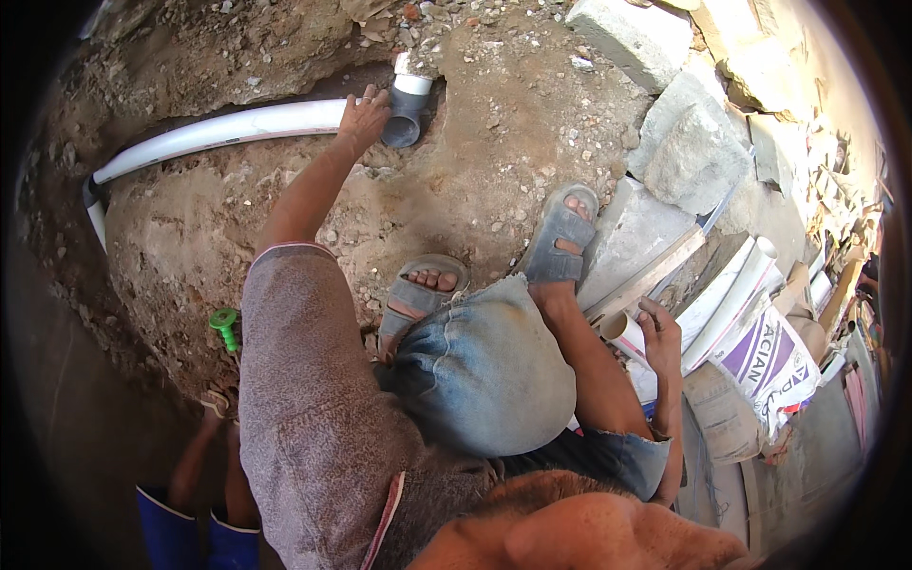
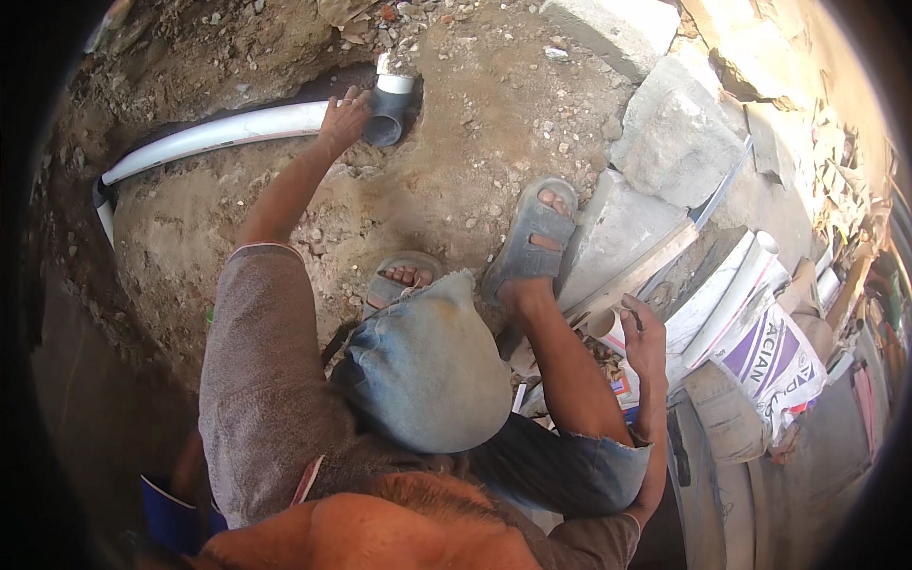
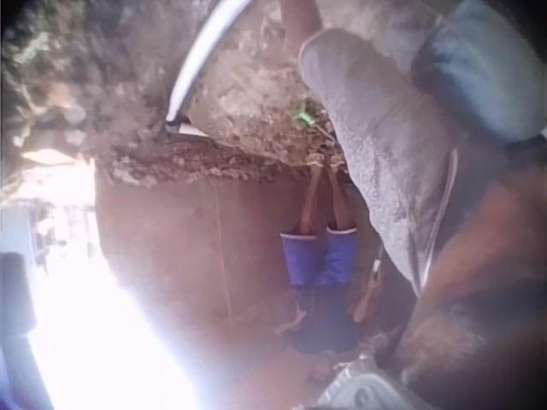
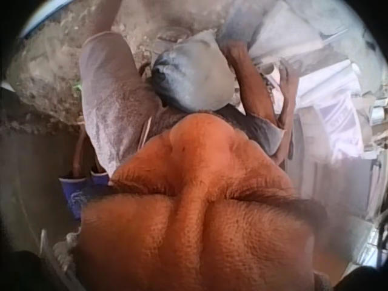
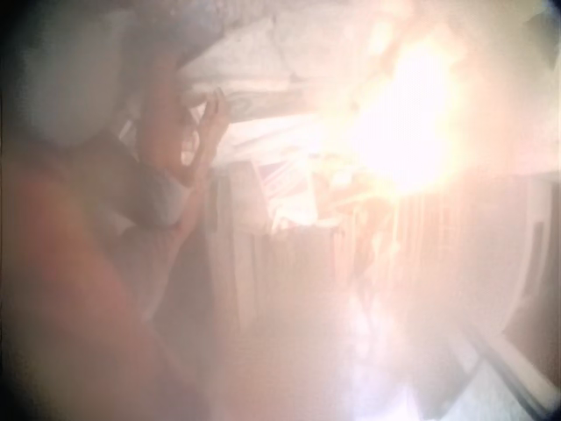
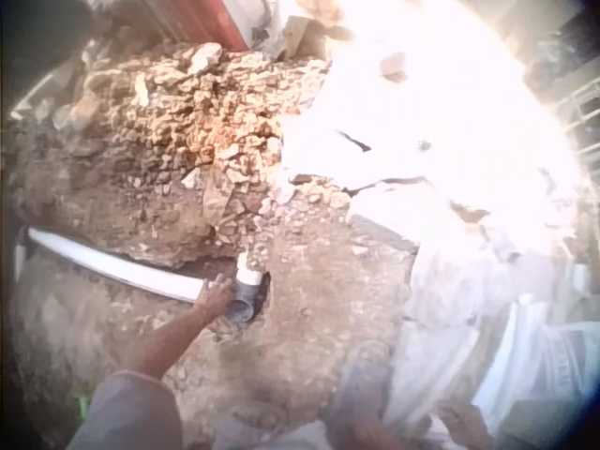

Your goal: The person joins PVC pipe sections by applying adhesive to an elbow joint and a pipe end, then fits them together and places the assembly into a dirt trench.

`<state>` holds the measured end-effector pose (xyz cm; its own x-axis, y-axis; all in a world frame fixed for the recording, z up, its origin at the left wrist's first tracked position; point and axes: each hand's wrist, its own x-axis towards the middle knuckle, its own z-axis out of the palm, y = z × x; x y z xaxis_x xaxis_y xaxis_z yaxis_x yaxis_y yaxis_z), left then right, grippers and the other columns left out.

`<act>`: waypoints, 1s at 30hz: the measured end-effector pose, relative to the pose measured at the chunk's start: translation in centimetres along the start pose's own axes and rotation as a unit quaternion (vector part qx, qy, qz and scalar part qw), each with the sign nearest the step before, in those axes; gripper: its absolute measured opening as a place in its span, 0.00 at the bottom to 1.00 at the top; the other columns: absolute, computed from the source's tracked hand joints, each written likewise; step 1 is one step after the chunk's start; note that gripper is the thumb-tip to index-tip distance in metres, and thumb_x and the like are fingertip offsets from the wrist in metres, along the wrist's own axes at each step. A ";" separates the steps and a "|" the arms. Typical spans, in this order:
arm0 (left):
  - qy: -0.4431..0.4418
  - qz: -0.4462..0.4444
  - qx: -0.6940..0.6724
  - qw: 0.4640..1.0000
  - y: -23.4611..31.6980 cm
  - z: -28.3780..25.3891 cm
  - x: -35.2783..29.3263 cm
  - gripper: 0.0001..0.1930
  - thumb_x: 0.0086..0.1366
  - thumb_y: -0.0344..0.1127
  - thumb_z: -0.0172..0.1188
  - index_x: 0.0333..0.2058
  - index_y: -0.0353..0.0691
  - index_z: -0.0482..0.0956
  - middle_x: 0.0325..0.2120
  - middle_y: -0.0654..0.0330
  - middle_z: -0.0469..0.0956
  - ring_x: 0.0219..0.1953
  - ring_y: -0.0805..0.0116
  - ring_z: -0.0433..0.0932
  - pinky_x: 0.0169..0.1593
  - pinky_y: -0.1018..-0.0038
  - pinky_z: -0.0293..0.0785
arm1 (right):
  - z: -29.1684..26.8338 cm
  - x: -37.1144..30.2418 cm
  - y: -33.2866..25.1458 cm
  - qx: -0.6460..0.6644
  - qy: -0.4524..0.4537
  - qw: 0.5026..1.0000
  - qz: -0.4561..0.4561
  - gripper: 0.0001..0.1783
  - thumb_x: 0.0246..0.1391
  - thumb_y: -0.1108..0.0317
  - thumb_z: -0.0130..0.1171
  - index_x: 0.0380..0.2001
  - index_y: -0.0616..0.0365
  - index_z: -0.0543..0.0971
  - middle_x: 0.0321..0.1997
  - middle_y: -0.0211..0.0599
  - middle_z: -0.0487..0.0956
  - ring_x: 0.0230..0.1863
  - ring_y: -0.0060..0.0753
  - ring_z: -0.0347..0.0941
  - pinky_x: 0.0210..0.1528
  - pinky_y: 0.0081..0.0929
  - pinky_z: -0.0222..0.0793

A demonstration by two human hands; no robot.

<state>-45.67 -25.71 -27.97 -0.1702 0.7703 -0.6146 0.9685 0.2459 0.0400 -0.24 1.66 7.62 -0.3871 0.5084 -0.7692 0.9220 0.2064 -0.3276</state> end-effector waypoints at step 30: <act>-0.119 0.166 -0.359 0.911 -1.5 -12.2 -23.7 0.20 0.45 0.34 0.63 0.41 0.42 0.74 0.40 0.57 0.65 0.40 0.58 0.71 0.48 0.57 0.61 | 0.0 0.3 -2.0 0.020 -0.035 0.999 0.026 0.17 0.61 0.65 0.49 0.49 0.66 0.72 0.45 0.48 0.77 0.47 0.37 0.72 0.50 0.30 0.67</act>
<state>-45.27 -37.12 -3.86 0.2378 0.7444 -0.6240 0.5756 0.4094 0.7078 -2.19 1.35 8.08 -0.3398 0.4579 -0.8215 0.9403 0.1477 -0.3066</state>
